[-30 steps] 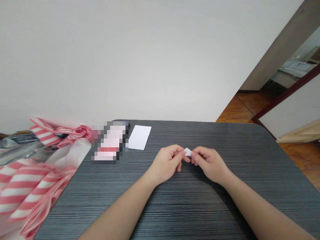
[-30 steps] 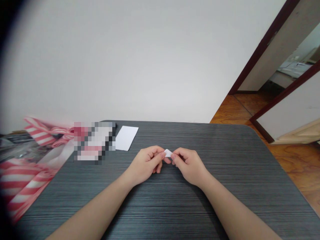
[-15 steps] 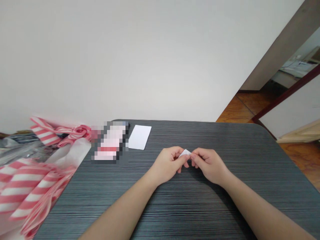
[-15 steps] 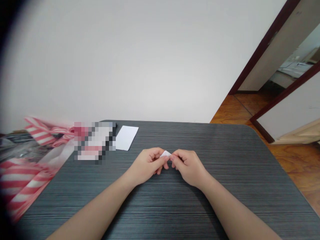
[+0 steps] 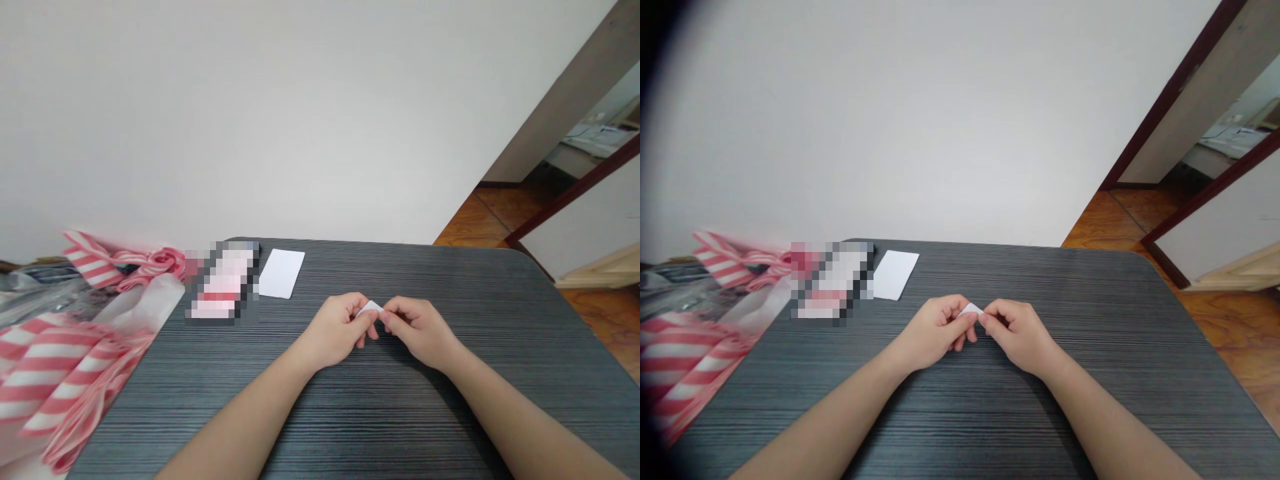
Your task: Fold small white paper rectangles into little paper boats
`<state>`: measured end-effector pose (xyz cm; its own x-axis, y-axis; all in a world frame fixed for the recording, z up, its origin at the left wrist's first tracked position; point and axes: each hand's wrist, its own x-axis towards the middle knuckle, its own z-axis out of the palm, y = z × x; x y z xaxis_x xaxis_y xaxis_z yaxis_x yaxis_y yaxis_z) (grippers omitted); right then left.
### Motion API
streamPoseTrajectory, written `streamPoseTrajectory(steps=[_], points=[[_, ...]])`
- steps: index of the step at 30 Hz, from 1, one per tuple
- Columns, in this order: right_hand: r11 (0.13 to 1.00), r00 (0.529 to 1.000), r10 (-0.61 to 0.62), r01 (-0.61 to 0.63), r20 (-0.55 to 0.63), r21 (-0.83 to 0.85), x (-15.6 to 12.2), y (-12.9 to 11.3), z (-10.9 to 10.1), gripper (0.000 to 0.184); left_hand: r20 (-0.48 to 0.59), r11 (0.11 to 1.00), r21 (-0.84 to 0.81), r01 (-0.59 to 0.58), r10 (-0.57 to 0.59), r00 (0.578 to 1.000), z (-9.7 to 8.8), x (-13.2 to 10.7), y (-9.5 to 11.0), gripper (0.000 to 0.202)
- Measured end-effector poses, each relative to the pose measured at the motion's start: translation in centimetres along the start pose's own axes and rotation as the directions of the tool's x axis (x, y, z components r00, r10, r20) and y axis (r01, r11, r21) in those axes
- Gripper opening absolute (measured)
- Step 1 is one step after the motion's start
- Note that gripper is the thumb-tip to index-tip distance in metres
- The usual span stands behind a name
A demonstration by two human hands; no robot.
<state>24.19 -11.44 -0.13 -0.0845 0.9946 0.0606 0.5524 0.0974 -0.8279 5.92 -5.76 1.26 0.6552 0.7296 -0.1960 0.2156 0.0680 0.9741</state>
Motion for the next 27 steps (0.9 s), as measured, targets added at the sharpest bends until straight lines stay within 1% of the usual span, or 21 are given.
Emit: streamPoseTrajectory(steps=[3, 8, 12, 16, 20, 24, 27], points=[[1.000, 1.000, 0.002, -0.002, 0.005, 0.003, -0.04, -0.16, -0.06, 0.030, 0.011, 1.000, -0.004, 0.001, -0.001, 1.000, 0.04, 0.00, -0.05, 0.025], [0.999, 1.000, 0.008, -0.009, 0.017, 0.038, -0.05, -0.08, -0.16, 0.027, 0.003, 1.000, 0.001, -0.004, 0.004, 1.000, -0.02, 0.12, -0.13, 0.025], [0.998, 1.000, 0.022, -0.021, -0.005, 0.067, -0.06, 0.29, -0.35, 0.026, -0.019, 1.000, -0.024, 0.001, -0.002, 1.000, -0.11, 0.30, -0.27, 0.026], [0.995, 0.999, 0.039, -0.038, -0.009, 0.097, -0.08, 0.46, -0.35, 0.025, -0.021, 1.000, -0.005, 0.010, -0.010, 1.000, -0.20, 0.34, -0.42, 0.030], [0.994, 0.999, 0.024, -0.021, -0.024, 0.110, -0.09, 0.39, -0.12, 0.025, -0.016, 1.000, 0.008, 0.009, -0.009, 1.000, -0.35, 0.12, -0.33, 0.032], [0.993, 1.000, 0.000, -0.001, 0.009, 0.119, -0.07, 0.40, -0.10, 0.020, -0.013, 0.999, 0.031, 0.009, -0.009, 1.000, -0.47, -0.13, -0.19, 0.032], [0.994, 1.000, -0.005, 0.002, 0.023, 0.106, -0.08, 0.41, -0.17, 0.022, -0.009, 0.999, 0.036, 0.010, -0.010, 1.000, -0.44, -0.13, -0.14, 0.032]])
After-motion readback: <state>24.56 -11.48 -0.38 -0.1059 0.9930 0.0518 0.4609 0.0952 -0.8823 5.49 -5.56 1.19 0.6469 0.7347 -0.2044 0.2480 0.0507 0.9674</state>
